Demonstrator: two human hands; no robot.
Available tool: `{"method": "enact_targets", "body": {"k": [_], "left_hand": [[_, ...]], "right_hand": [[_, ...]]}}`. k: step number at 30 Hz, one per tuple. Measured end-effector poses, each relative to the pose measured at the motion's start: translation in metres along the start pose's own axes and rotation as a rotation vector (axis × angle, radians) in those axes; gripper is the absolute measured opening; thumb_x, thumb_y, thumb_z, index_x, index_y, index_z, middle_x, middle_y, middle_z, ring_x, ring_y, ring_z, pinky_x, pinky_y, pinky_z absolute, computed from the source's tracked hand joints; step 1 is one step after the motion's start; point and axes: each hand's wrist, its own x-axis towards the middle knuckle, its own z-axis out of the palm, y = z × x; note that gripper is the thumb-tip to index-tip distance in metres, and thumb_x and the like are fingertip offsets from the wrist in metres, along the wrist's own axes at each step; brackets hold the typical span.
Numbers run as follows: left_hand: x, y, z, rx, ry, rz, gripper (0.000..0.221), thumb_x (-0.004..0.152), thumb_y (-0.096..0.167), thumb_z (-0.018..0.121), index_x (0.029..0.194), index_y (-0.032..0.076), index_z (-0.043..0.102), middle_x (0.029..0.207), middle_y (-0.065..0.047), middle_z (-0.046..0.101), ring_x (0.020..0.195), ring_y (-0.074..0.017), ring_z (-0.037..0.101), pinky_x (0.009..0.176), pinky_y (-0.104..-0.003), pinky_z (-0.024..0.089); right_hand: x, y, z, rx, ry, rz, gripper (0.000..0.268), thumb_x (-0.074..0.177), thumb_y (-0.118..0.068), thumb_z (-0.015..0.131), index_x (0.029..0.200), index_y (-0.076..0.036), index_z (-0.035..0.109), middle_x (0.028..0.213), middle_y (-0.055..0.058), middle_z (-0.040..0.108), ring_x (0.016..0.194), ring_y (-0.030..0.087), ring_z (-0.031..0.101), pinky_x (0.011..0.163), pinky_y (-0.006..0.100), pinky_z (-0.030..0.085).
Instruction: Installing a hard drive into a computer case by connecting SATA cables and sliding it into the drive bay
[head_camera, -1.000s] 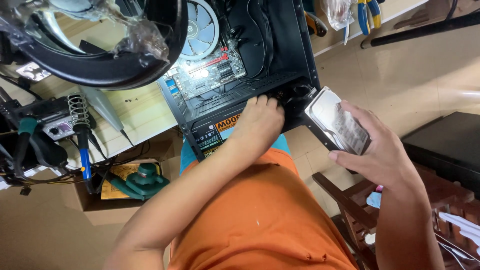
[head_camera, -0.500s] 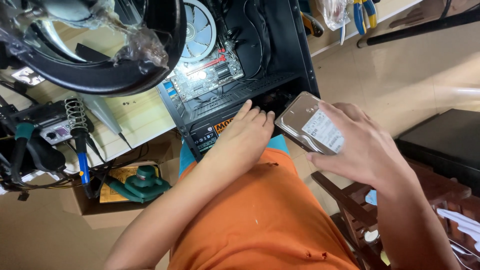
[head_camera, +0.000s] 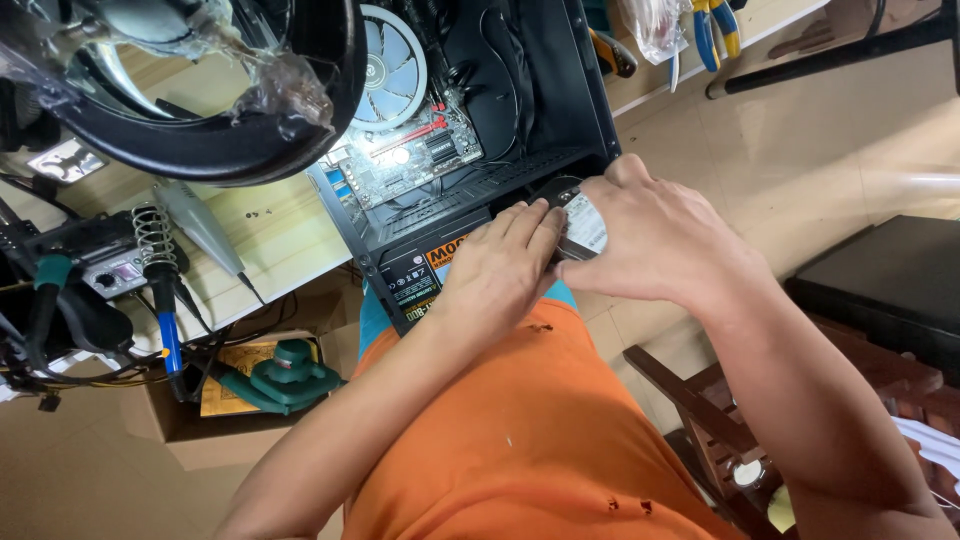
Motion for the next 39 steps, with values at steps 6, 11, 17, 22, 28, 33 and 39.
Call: {"method": "enact_targets", "body": {"k": [6,11,17,22,28,33,39], "left_hand": [[-0.006,-0.014,0.015,-0.017,-0.012,0.065,0.052,0.116,0.033,0.065,0.156,0.001,0.059,0.153,-0.024,0.069,0.139,-0.0415,0.071,0.111,-0.047,0.062],[0.006,-0.021,0.005,-0.097,-0.001,0.036,0.048,0.112,0.026,0.070,0.151,-0.001,0.062,0.148,-0.025,0.071,0.135,-0.0397,0.072,0.106,-0.046,0.064],[0.020,-0.017,-0.012,-0.239,-0.118,-0.067,0.062,0.090,0.005,0.080,0.147,0.004,0.056,0.145,-0.017,0.066,0.124,-0.0374,0.074,0.073,-0.049,0.065],[0.032,-0.012,-0.015,-0.256,-0.158,-0.108,0.050,0.091,0.003,0.074,0.137,0.009,0.053,0.128,-0.014,0.064,0.103,-0.0408,0.075,0.054,-0.055,0.058],[0.030,-0.018,-0.002,-0.200,-0.218,-0.129,0.046,0.088,0.005,0.072,0.131,0.008,0.054,0.118,-0.017,0.066,0.096,-0.0457,0.073,0.061,-0.059,0.057],[0.025,-0.019,-0.003,-0.220,-0.248,-0.082,0.063,0.083,0.013,0.089,0.135,0.004,0.054,0.131,-0.017,0.072,0.109,-0.0419,0.075,0.069,-0.055,0.060],[-0.005,-0.016,0.015,-0.112,0.156,0.066,0.050,0.088,0.027,0.086,0.133,0.010,0.072,0.127,-0.011,0.078,0.119,-0.0300,0.079,0.092,-0.040,0.067]], "right_hand": [[0.004,0.002,0.001,0.052,0.028,-0.036,0.068,0.082,-0.061,0.067,0.135,-0.019,0.066,0.136,0.013,0.061,0.115,0.049,0.071,0.097,0.058,0.055],[0.006,0.024,0.003,0.190,0.075,-0.086,0.075,0.085,-0.074,0.065,0.145,-0.029,0.066,0.141,0.006,0.064,0.116,0.041,0.073,0.099,0.054,0.053],[0.010,0.070,0.014,0.296,0.192,-0.407,0.079,0.091,-0.064,0.064,0.157,-0.021,0.061,0.149,0.006,0.065,0.129,0.027,0.066,0.107,0.046,0.049],[0.022,0.081,0.028,0.325,0.254,-0.432,0.062,0.097,-0.051,0.069,0.157,-0.032,0.064,0.160,0.004,0.061,0.142,0.024,0.060,0.110,0.046,0.049],[0.042,0.088,0.053,0.154,0.539,-0.696,0.043,0.105,-0.025,0.074,0.147,-0.016,0.072,0.145,0.005,0.069,0.119,0.027,0.070,0.093,0.046,0.058],[0.047,0.087,0.066,-0.305,0.821,-0.726,0.051,0.092,-0.017,0.087,0.141,-0.020,0.074,0.142,0.001,0.072,0.106,0.024,0.070,0.092,0.038,0.060],[0.051,0.089,0.119,-0.170,1.123,-0.752,0.024,0.107,-0.024,0.069,0.127,-0.013,0.077,0.124,0.006,0.071,0.099,0.028,0.074,0.086,0.038,0.064]]}}
